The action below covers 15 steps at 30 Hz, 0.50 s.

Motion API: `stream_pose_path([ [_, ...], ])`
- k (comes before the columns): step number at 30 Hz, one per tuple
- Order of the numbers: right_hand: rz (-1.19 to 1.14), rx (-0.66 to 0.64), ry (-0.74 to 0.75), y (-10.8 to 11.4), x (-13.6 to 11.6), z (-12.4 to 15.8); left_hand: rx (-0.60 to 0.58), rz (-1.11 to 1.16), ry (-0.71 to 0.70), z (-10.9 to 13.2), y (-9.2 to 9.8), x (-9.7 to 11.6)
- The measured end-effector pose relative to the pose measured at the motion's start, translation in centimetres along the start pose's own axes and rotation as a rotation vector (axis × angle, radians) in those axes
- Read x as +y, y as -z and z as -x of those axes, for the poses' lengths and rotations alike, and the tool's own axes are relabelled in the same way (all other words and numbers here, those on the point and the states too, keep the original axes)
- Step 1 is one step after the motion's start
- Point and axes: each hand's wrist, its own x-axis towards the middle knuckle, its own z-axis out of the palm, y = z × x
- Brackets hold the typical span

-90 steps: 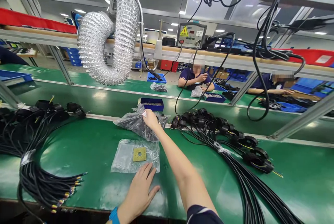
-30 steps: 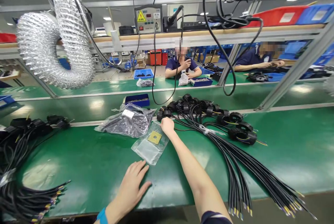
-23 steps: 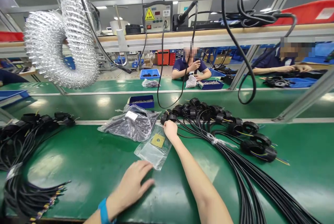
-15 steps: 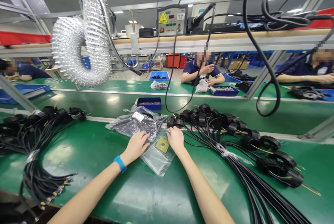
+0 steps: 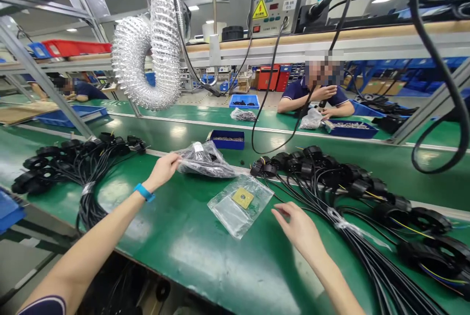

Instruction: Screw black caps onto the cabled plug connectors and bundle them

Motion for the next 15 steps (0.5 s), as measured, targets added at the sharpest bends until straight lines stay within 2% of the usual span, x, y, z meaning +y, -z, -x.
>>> stream_pose_path([
  [4,-0.054,-0.014,-0.045,-0.9,1.2,2.5,0.054,0.060,0.091,-0.4,1.3,-2.3],
  [8,-0.060,-0.020,-0.004,-2.6,0.0,4.3,0.085,0.111,0.139,-0.5,1.9,-3.7],
  [11,-0.044,-0.034,0.050,-3.3,-1.3,5.4,0.096,0.135,0.157,0.4,2.3,-4.4],
  [15,-0.009,-0.027,0.087,-3.6,-2.2,6.6,0.096,0.156,0.205,2.9,2.5,-5.6],
])
